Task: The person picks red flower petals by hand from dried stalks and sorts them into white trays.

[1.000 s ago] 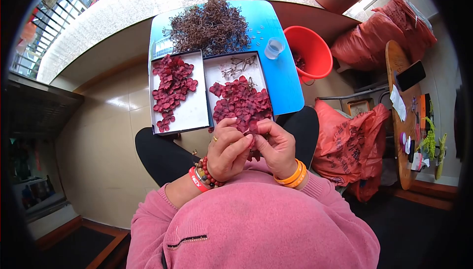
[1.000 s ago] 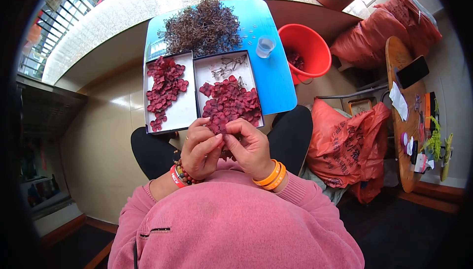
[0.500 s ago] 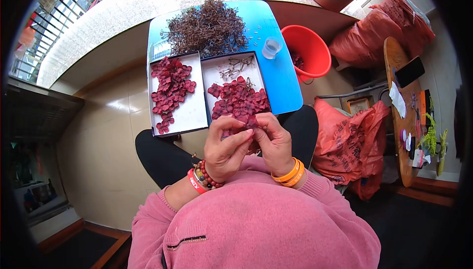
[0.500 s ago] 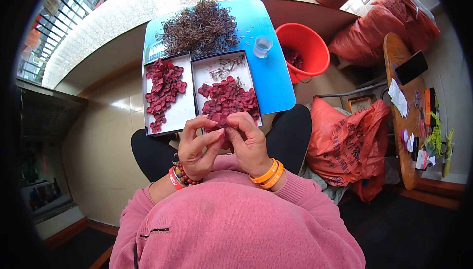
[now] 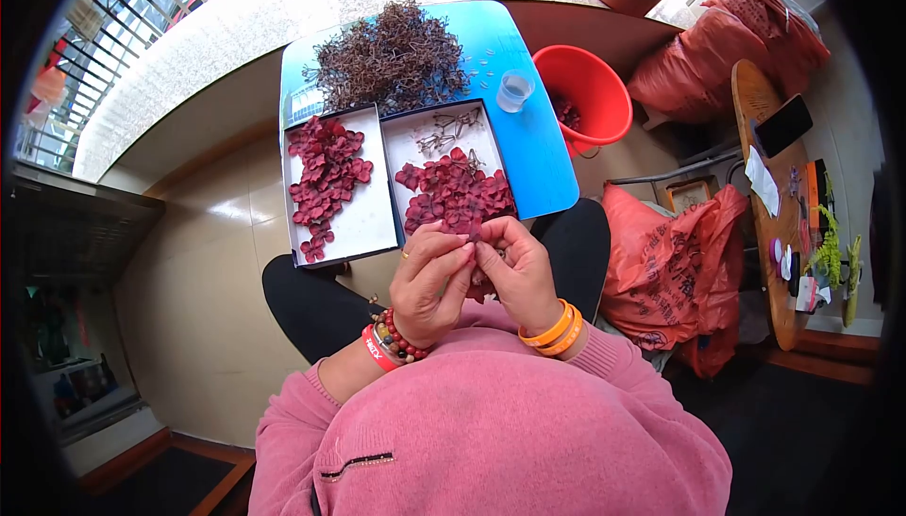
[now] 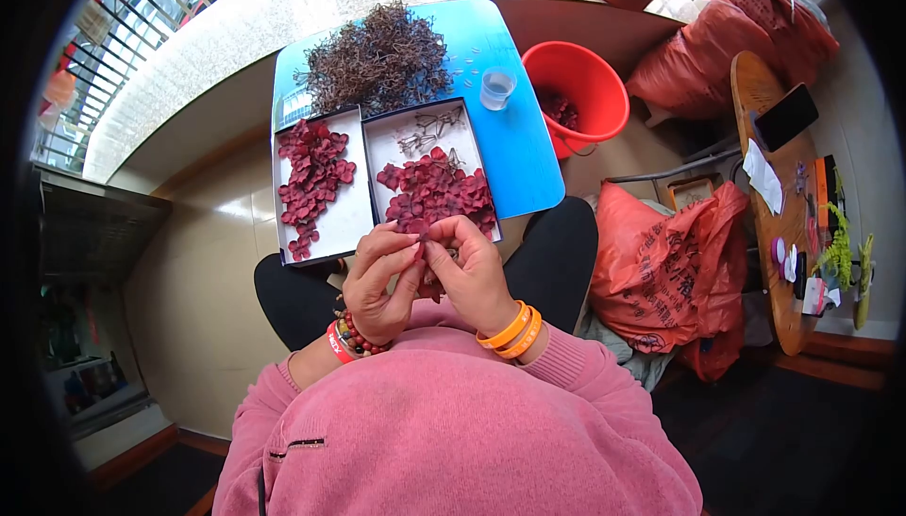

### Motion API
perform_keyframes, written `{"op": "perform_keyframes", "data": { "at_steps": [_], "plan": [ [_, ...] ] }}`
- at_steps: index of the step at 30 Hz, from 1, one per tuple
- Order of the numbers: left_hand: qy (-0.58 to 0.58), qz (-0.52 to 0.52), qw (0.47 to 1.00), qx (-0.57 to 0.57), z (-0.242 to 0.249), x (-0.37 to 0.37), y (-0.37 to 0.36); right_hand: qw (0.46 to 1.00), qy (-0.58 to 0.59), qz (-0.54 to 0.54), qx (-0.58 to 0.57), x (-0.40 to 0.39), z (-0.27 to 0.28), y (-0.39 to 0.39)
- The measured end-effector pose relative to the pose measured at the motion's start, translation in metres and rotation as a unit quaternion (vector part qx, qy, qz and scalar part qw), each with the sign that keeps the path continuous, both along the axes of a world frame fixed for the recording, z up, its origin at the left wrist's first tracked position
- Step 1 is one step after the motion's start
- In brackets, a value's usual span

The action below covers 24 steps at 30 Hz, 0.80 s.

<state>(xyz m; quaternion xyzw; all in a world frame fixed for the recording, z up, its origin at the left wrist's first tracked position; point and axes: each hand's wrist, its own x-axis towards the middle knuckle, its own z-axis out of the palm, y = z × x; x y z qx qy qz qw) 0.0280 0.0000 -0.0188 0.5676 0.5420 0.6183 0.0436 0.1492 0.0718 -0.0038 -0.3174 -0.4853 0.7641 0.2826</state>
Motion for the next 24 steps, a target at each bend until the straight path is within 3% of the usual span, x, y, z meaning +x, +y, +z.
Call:
{"op": "perform_keyframes", "data": {
  "at_steps": [8, 20, 24],
  "plan": [
    [0.024, -0.002, 1.000, 0.003, 0.001, 0.000, 0.000, 0.995, 0.045, 0.010, -0.086, 0.003, -0.004, 0.006],
    [-0.049, -0.035, 0.997, -0.039, -0.003, 0.001, -0.005, 0.996, -0.021, 0.021, 0.088, 0.006, -0.009, 0.002],
    [-0.073, -0.034, 0.996, -0.035, -0.002, 0.001, -0.004, 0.999, 0.024, -0.009, 0.037, 0.001, -0.005, 0.001]
  ]
}}
